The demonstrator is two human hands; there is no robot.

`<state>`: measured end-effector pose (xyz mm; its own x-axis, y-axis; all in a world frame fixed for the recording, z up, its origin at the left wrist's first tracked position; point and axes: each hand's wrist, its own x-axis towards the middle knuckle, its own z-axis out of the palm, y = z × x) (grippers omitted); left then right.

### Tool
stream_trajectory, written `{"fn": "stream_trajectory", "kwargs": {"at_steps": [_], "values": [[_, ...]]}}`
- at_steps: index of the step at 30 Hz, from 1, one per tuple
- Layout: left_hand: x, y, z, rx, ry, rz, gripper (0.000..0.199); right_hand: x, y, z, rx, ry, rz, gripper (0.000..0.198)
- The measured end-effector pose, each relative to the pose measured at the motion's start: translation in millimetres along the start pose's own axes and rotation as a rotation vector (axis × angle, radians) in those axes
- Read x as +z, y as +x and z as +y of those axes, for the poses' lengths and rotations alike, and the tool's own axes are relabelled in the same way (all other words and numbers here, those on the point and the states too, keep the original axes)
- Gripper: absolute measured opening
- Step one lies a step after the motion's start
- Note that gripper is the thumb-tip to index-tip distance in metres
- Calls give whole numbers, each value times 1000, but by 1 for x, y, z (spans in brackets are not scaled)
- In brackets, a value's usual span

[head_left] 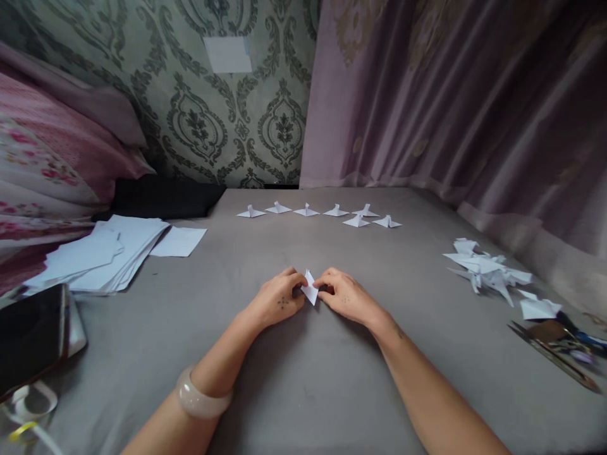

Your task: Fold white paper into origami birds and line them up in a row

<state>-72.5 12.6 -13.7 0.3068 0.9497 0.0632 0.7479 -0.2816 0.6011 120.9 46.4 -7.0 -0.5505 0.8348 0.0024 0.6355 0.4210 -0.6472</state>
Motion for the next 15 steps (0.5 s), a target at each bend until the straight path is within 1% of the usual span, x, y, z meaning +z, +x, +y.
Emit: {"fn": "stream_trajectory", "kwargs": {"at_steps": [2,4,11,15], "values": [[0,2,-2,-3,-33,9,16,0,1,0,7,2,8,20],[0,4,-4,-12,-56,19,13,-1,2,-1,12,0,17,19],[-4,7,3,-88,-59,27,24,2,6,-1,71,-28,50,21],[-4,9,3,-158,-100,41,22,6,7,0,96,-43,79,20]]}}
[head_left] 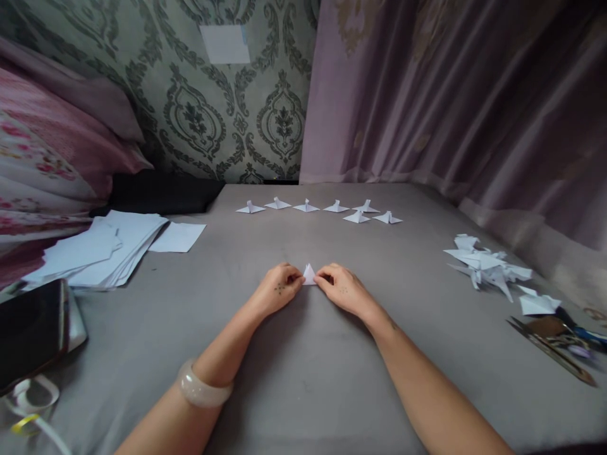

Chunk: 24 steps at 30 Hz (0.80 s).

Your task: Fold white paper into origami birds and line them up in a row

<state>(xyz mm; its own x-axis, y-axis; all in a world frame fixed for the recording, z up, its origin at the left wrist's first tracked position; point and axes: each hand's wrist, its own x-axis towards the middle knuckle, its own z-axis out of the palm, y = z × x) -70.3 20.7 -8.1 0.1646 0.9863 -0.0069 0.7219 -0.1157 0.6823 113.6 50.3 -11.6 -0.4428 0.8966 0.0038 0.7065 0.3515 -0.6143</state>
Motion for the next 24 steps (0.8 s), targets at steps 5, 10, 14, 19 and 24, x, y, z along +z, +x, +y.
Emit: {"fn": "stream_trajectory", "kwargs": {"at_steps": [5,10,14,19,24], "values": [[0,2,-3,-40,-62,-17,21,3,0,0,33,1,20,19],[1,3,-2,-19,-33,-14,18,5,2,1,61,11,36,19],[3,4,-4,3,-2,-3,15,6,3,1,76,17,38,19],[6,5,-6,32,24,8,14,5,3,0,90,30,41,19],[12,6,-9,63,63,31,13,6,4,0,115,47,43,18]]}}
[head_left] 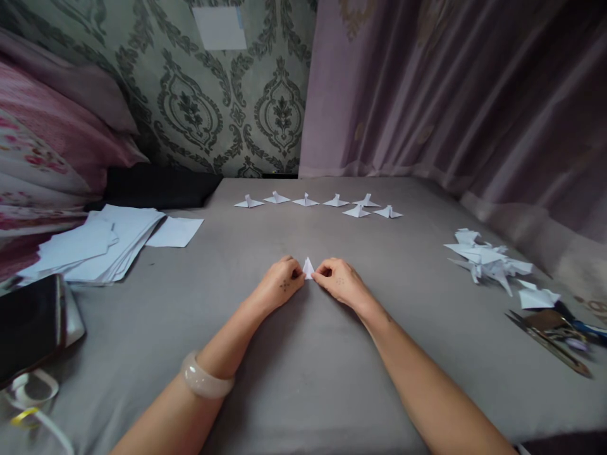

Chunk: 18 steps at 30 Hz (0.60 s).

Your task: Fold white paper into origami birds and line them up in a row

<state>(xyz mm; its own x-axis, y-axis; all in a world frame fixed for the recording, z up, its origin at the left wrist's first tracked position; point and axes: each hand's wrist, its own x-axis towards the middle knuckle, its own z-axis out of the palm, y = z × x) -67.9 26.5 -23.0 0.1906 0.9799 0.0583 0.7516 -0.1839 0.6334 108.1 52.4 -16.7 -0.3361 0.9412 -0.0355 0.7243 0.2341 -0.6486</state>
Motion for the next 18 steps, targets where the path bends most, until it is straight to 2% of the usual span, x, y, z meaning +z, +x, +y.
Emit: {"fn": "stream_trajectory", "kwargs": {"at_steps": [5,11,15,18], "values": [[4,-1,-4,-1,35,1,13,1,1,0,19,-13,-4,18],[3,-6,0,43,50,34,4,1,0,-1,14,-35,5,14],[-2,-10,12,103,215,-65,20,0,-5,-6,-71,-91,3,10],[-8,-16,23,152,386,-178,31,-1,-15,-16,-135,-248,-25,21]]}}
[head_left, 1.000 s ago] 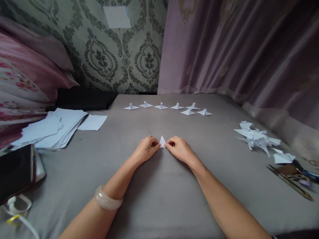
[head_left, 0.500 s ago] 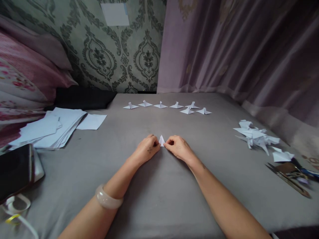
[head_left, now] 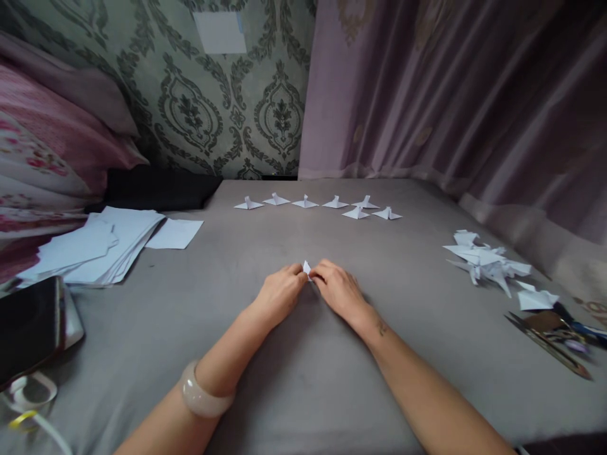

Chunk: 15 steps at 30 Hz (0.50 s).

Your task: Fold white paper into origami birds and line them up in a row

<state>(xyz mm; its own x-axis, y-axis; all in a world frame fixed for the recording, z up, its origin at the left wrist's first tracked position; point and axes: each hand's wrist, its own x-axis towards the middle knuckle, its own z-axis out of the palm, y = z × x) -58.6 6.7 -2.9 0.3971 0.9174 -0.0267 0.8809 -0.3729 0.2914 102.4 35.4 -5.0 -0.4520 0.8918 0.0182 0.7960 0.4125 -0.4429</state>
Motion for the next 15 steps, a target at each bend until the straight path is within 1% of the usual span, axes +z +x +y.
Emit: {"fn": "stream_trajectory", "kwargs": {"at_steps": [2,5,7,9,12,15], "values": [[-5,-5,5,38,67,-53,36,-3,-7,-9,-14,-132,-51,28],[-10,-11,10,61,122,-106,43,-9,-18,-22,-63,-281,-119,31],[-11,-14,11,45,156,-130,48,-13,-22,-29,-70,-343,-150,34],[-12,-15,10,11,181,-144,46,-16,-25,-34,-56,-386,-176,36],[-12,-16,8,-33,192,-137,42,-20,-25,-36,-30,-407,-195,38],[-11,-15,2,-39,137,-78,41,-20,-24,-33,-33,-380,-180,38]]}}
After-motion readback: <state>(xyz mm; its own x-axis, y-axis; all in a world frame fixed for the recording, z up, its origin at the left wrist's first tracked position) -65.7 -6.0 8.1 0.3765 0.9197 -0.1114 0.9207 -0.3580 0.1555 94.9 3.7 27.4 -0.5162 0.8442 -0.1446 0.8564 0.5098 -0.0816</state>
